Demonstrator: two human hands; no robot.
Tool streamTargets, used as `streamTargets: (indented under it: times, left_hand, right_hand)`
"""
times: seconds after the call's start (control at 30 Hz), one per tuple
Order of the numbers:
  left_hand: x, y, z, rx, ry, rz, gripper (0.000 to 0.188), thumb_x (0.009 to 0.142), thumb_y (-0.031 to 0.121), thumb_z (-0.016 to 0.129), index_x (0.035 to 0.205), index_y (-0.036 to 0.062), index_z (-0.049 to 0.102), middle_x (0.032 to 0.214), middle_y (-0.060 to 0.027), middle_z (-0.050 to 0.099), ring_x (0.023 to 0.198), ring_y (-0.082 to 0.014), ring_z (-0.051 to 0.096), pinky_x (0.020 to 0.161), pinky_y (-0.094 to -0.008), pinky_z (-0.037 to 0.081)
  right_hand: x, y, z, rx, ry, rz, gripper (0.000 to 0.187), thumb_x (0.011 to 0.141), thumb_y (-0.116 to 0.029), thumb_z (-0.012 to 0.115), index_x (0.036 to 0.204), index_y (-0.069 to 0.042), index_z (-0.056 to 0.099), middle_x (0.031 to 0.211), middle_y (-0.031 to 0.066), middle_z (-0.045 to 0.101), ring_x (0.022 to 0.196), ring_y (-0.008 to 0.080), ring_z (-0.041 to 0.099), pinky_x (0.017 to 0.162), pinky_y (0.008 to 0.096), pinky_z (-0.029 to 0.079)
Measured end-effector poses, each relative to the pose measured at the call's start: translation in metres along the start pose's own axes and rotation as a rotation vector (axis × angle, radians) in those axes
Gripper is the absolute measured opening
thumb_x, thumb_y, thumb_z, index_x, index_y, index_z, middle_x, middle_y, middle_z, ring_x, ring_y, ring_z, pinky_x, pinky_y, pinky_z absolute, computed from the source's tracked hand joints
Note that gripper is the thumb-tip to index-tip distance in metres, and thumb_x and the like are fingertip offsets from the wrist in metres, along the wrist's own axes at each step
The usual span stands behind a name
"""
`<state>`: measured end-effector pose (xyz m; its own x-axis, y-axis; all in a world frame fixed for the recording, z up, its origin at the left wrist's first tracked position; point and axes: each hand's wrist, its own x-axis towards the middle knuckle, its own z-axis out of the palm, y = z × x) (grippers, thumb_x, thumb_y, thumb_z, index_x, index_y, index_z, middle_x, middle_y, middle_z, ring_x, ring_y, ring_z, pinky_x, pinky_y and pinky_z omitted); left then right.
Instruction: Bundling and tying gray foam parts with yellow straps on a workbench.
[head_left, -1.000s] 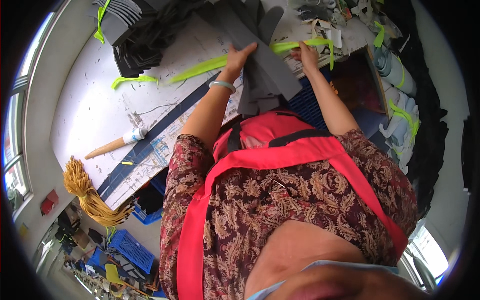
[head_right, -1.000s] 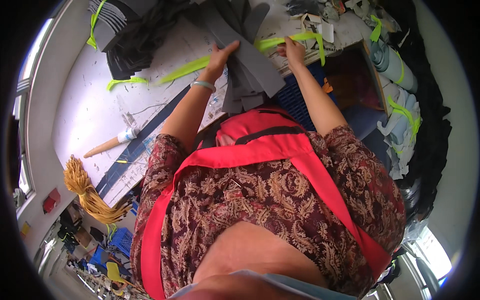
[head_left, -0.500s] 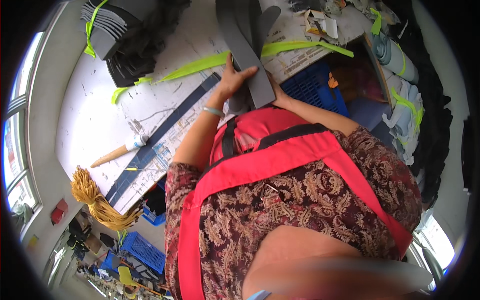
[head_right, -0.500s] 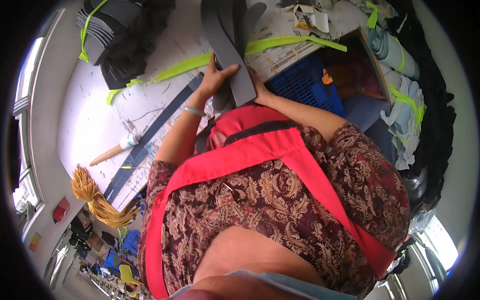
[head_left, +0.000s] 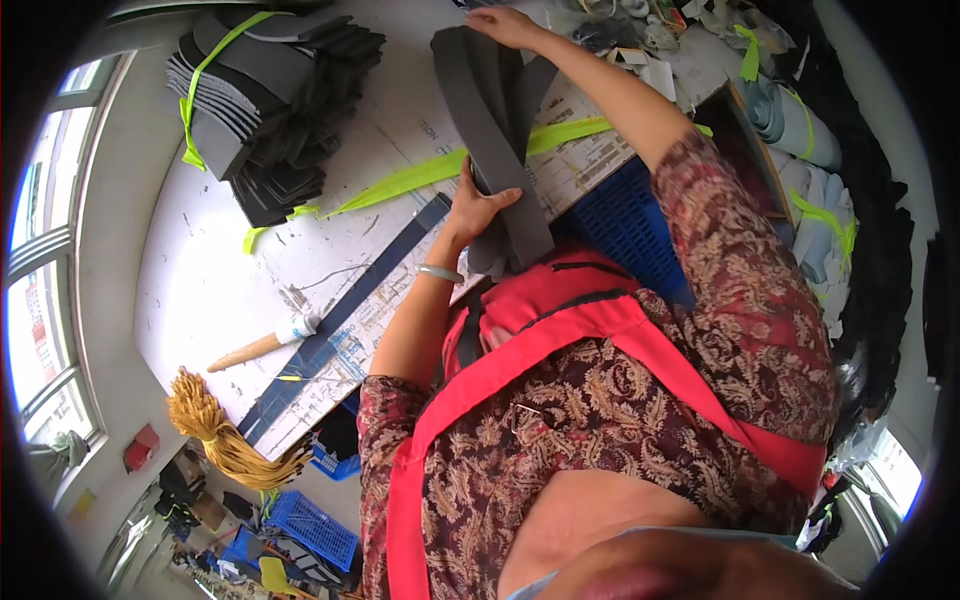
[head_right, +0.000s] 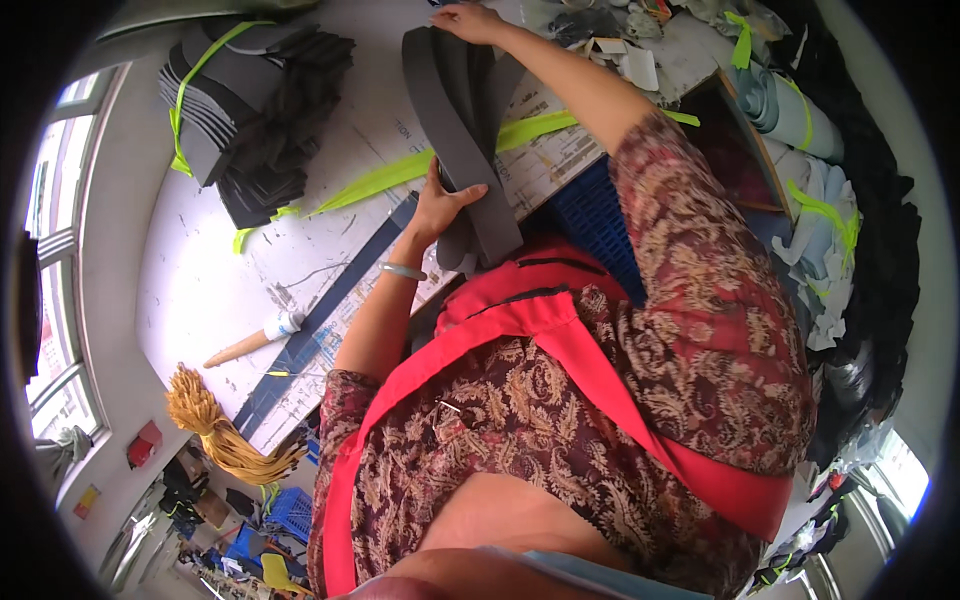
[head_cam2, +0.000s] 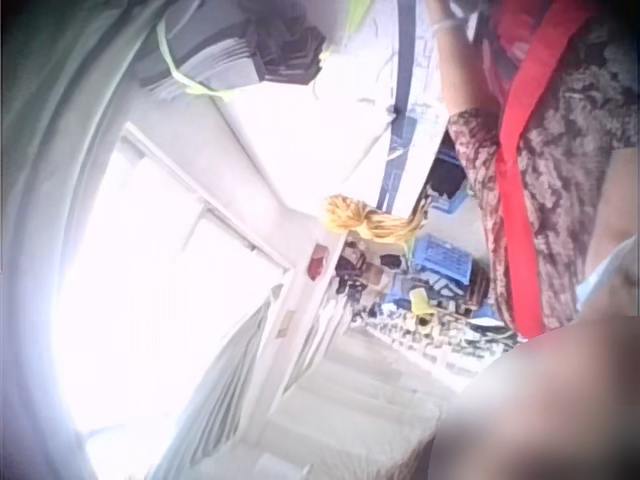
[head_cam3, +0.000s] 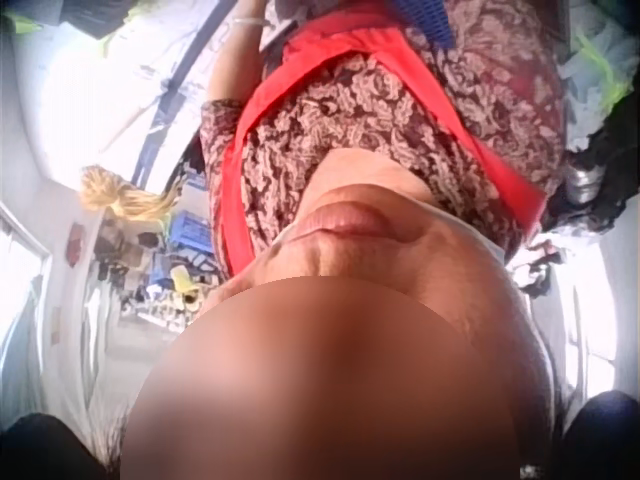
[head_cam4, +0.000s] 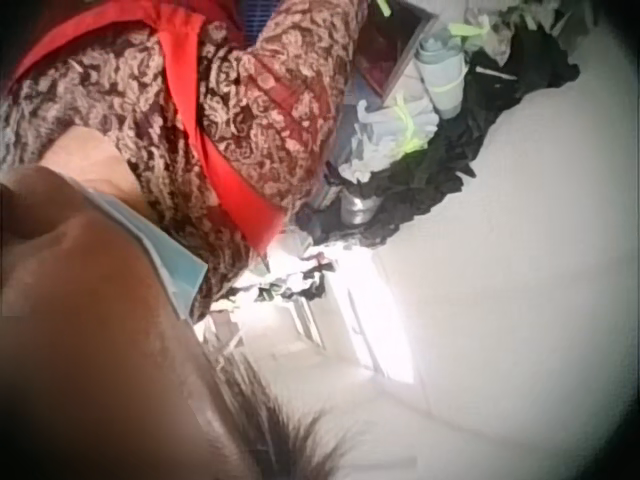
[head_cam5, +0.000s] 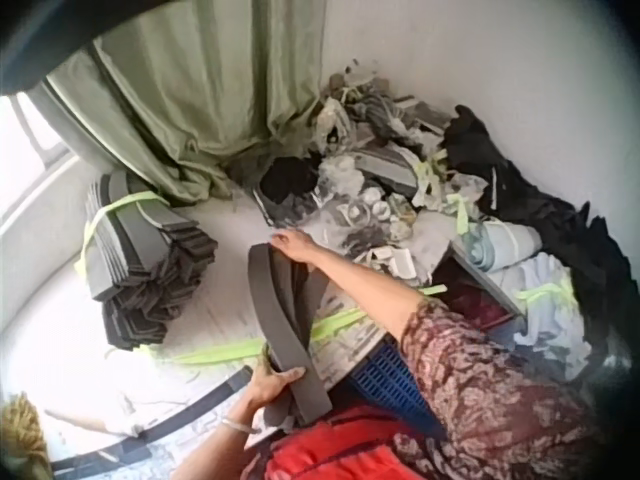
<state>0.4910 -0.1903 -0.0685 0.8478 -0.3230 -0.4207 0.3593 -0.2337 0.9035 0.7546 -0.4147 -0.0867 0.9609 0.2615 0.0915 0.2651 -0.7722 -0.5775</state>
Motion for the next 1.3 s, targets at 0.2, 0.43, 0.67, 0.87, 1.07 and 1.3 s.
streamTargets:
  times: [0.2,0.43,0.67,0.87,1.07,1.3]
  left_hand:
    - [0.000,-0.007,-0.008,-0.080,-0.027,-0.003,0.112,0.064,0.027,0.083,0.142,-0.0023,0.008,0.128,-0.0202,0.047,0.114,-0.0269,0.051,0.096,-0.0320,0.040]
    - [-0.005,0.005,-0.003,-0.234,0.130,-0.028,0.103,0.072,0.023,0.076,0.142,-0.0009,0.005,0.123,-0.0190,0.051,0.107,-0.0252,0.055,0.090,-0.0306,0.044]
    - [-0.001,0.002,-0.008,-0.183,0.032,0.050,0.092,0.073,0.023,0.076,0.140,-0.0023,0.018,0.120,-0.0166,0.053,0.107,-0.0233,0.054,0.090,-0.0301,0.043]
    - [-0.032,-0.044,-0.067,-0.592,0.282,-0.111,0.054,0.087,0.018,0.060,0.131,-0.0040,0.040,0.116,-0.0151,0.056,0.100,-0.0209,0.058,0.083,-0.0315,0.048]
    - [-0.018,-0.069,-0.117,-1.176,0.523,-0.291,0.056,0.090,0.023,0.056,0.131,-0.0059,0.031,0.133,-0.0189,0.039,0.120,-0.0319,0.046,0.095,-0.0409,0.045]
    - [0.034,-0.077,-0.158,-1.166,0.394,-0.147,0.025,0.089,0.026,0.059,0.099,0.0040,0.055,0.089,-0.0067,0.060,0.068,-0.0155,0.052,0.060,-0.0280,0.043]
  right_hand:
    - [0.042,-0.007,0.031,-0.151,-0.177,0.192,0.060,0.087,-0.059,0.043,0.118,-0.010,0.058,0.113,0.0090,0.062,0.111,0.0300,0.055,0.092,0.0332,0.040]
    - [0.021,0.003,0.026,0.027,-0.364,0.185,0.061,0.087,-0.059,0.043,0.120,-0.010,0.057,0.120,0.0111,0.058,0.113,0.0278,0.053,0.094,0.0378,0.039]
    - [-0.021,0.001,0.016,-0.174,0.284,-0.054,0.045,0.089,-0.046,0.051,0.105,-0.006,0.064,0.105,0.0077,0.064,0.098,0.0244,0.059,0.084,0.0348,0.046]
    - [-0.181,-0.038,-0.024,0.643,-0.073,0.428,0.034,0.093,-0.032,0.052,0.109,-0.004,0.062,0.089,0.0031,0.064,0.076,0.0083,0.058,0.067,0.0221,0.046]
    - [-0.297,-0.036,0.013,1.365,0.186,1.155,0.029,0.090,-0.026,0.056,0.110,-0.005,0.053,0.098,0.0108,0.065,0.071,0.0120,0.059,0.052,0.0215,0.046]
    - [-0.230,-0.011,0.021,1.597,0.138,1.144,0.029,0.079,-0.027,0.072,0.093,-0.009,0.054,0.060,-0.0016,0.043,0.047,0.0090,0.039,0.045,0.0196,0.033]
